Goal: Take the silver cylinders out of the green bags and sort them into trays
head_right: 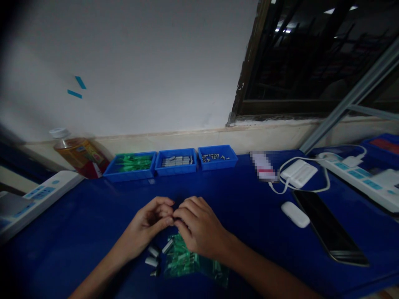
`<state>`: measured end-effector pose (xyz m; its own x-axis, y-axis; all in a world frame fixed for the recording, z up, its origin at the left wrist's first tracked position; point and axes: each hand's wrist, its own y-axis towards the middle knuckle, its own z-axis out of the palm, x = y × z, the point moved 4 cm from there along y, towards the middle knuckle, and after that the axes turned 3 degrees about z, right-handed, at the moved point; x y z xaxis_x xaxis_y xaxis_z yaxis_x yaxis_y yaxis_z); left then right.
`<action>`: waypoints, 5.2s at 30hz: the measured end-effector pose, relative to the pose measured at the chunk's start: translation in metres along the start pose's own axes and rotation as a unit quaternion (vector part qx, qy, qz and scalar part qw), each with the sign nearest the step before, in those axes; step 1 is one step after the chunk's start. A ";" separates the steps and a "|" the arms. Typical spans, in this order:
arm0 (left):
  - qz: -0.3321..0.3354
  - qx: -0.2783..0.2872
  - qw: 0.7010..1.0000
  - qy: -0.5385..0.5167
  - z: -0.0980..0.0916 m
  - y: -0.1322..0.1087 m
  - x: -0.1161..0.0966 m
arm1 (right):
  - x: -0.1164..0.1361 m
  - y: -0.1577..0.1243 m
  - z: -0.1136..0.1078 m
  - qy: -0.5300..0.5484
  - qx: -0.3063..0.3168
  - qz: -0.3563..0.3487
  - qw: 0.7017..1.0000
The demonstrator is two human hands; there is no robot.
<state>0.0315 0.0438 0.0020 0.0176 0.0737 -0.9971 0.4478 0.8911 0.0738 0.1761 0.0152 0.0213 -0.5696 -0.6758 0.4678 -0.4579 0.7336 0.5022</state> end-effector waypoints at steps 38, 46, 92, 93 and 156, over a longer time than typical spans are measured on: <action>0.061 -0.003 0.844 0.532 -0.019 -0.002 0.001 | -0.034 0.040 0.038 -0.037 0.181 0.094 0.978; 0.119 -0.056 0.888 0.440 -0.027 -0.001 0.003 | -0.028 0.045 0.036 0.117 0.066 0.134 0.982; 0.109 0.076 0.806 0.577 -0.009 0.002 0.000 | -0.129 0.066 -0.050 -0.262 -0.130 0.226 0.929; 0.108 0.075 0.807 0.576 -0.009 0.001 -0.001 | -0.119 0.062 -0.045 -0.250 -0.125 0.210 0.937; 0.098 0.006 0.873 0.477 0.001 0.025 0.005 | -0.069 0.024 -0.023 -0.160 -0.074 0.067 0.982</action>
<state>0.0438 0.0663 -0.0016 -0.6557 0.5695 -0.4958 0.5289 0.8150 0.2367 0.2199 0.0773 0.0174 -0.8135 -0.5001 0.2968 -0.2742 0.7800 0.5625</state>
